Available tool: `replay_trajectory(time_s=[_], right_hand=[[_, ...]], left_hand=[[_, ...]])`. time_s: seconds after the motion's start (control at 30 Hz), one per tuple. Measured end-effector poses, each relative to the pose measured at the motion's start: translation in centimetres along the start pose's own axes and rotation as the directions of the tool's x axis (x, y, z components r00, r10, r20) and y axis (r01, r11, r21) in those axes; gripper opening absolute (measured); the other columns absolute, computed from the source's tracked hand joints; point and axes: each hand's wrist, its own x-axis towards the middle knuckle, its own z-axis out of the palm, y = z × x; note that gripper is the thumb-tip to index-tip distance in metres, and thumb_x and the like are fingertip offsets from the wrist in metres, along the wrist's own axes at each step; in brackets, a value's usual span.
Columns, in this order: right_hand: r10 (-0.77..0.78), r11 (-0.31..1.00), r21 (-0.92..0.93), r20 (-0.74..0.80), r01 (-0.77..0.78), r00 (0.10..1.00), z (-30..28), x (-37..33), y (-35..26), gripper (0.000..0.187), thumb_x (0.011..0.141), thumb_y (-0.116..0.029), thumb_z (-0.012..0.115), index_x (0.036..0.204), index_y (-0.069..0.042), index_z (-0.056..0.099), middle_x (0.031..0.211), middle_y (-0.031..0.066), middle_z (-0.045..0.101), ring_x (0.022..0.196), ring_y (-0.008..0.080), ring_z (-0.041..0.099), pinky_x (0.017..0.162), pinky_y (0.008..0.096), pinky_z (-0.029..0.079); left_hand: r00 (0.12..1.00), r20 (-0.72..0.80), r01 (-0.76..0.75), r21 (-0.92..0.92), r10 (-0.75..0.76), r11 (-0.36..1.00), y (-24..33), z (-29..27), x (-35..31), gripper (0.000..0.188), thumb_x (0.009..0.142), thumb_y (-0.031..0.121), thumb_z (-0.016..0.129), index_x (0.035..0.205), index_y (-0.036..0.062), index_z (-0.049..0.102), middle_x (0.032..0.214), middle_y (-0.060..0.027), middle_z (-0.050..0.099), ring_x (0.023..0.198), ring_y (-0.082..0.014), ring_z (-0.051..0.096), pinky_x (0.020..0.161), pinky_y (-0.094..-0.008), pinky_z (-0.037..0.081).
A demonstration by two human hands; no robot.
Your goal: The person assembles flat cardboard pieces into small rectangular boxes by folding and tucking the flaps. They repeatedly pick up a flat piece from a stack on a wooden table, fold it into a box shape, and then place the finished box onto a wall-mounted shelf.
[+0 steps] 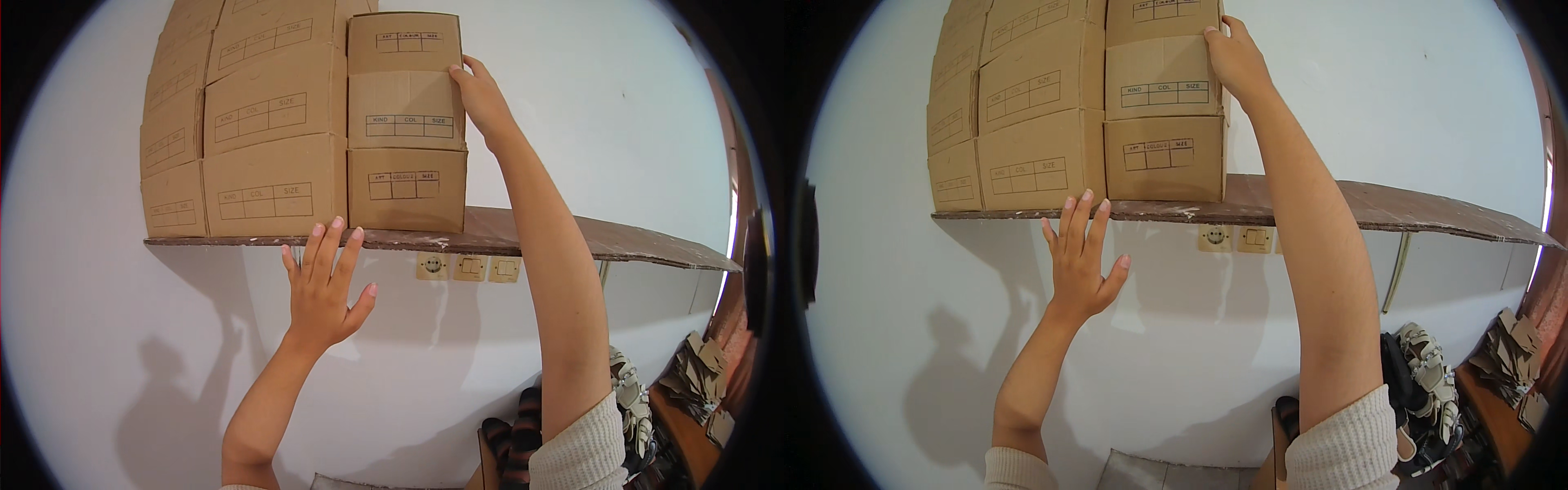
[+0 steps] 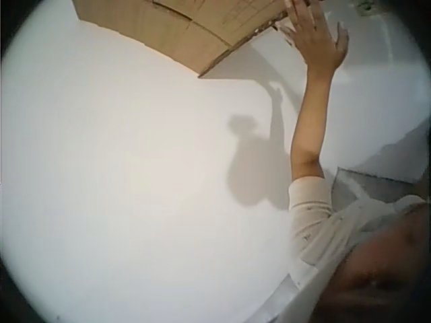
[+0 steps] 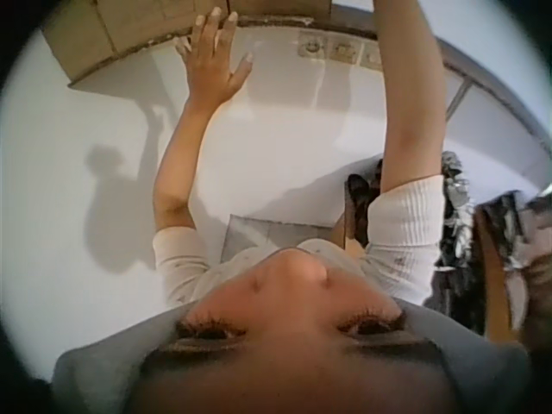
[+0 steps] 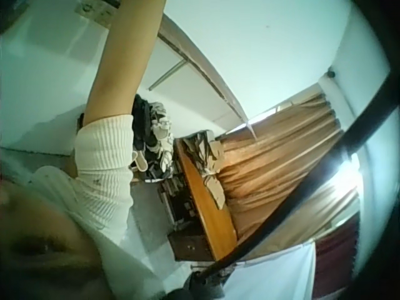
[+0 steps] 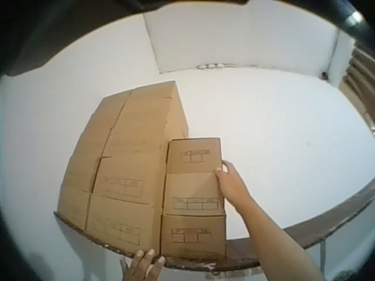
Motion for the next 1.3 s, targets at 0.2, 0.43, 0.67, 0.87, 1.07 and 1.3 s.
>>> replay_trajectory(time_s=[0.2,0.43,0.67,0.87,1.07,1.3], right_hand=[[0.003,1.0,0.012,0.038,-0.003,0.999,0.0,-0.1,0.1,0.057,0.093,-0.036,0.041,0.14,-0.005,0.035,0.136,0.0177,0.045,0.129,0.0289,0.039,0.106,0.0383,0.029],[0.006,0.999,0.036,0.182,-0.012,0.983,-0.5,-0.7,-0.3,0.057,0.097,-0.043,0.032,0.14,-0.005,0.034,0.143,0.0143,0.037,0.134,0.0286,0.032,0.107,0.0444,0.027],[0.272,0.925,0.162,0.353,-0.344,0.895,-0.3,-1.7,-1.0,0.063,0.096,-0.045,0.03,0.143,-0.004,0.023,0.149,0.0191,0.023,0.139,0.0346,0.016,0.106,0.0558,0.021],[0.204,0.93,0.225,0.34,-0.29,0.918,-1.0,-1.9,0.3,0.065,0.096,-0.048,0.03,0.144,-0.004,0.024,0.149,0.0196,0.021,0.139,0.0371,0.016,0.11,0.0539,0.008],[0.381,0.813,0.277,0.413,-0.513,0.827,-1.6,-2.7,1.4,0.086,0.088,-0.067,0.032,0.147,-0.007,0.016,0.15,0.0254,0.013,0.14,0.041,0.009,0.11,0.0565,-0.004],[0.283,0.943,0.007,0.507,-0.333,0.814,-1.3,-3.0,1.5,0.108,0.072,-0.083,0.04,0.146,-0.005,0.023,0.15,0.0234,0.017,0.139,0.0424,0.011,0.107,0.061,-0.002]], left_hand=[[0.999,-0.028,0.028,0.001,-0.028,1.0,0.0,0.1,0.0,0.063,0.082,0.034,0.056,0.139,0.0121,0.041,0.146,-0.0103,0.034,0.138,-0.0259,0.025,0.11,-0.0541,-0.003],[1.0,-0.005,0.009,0.039,-0.009,0.999,0.1,0.1,-0.1,0.065,0.08,0.029,0.057,0.138,0.0066,0.04,0.146,-0.0143,0.032,0.138,-0.0331,0.022,0.108,-0.0586,-0.004],[0.999,0.035,0.033,0.023,-0.034,0.999,0.3,-0.2,0.0,0.067,0.08,0.029,0.058,0.14,0.0079,0.036,0.148,-0.0129,0.029,0.139,-0.0331,0.02,0.107,-0.0613,-0.003],[0.995,0.069,0.065,0.02,-0.066,0.998,0.8,-0.8,0.3,0.066,0.082,0.029,0.057,0.14,0.009,0.035,0.148,-0.0118,0.028,0.139,-0.0326,0.02,0.106,-0.0627,-0.003],[0.988,0.116,0.104,0.002,-0.104,0.995,1.2,-1.7,0.4,0.064,0.083,0.029,0.056,0.141,0.0103,0.036,0.148,-0.0107,0.029,0.139,-0.031,0.021,0.106,-0.0632,-0.002],[0.973,0.21,0.11,-0.03,-0.101,0.994,1.5,-3.1,1.0,0.062,0.085,0.031,0.054,0.14,0.0107,0.036,0.148,-0.0105,0.03,0.138,-0.0298,0.023,0.105,-0.0639,-0.001]])
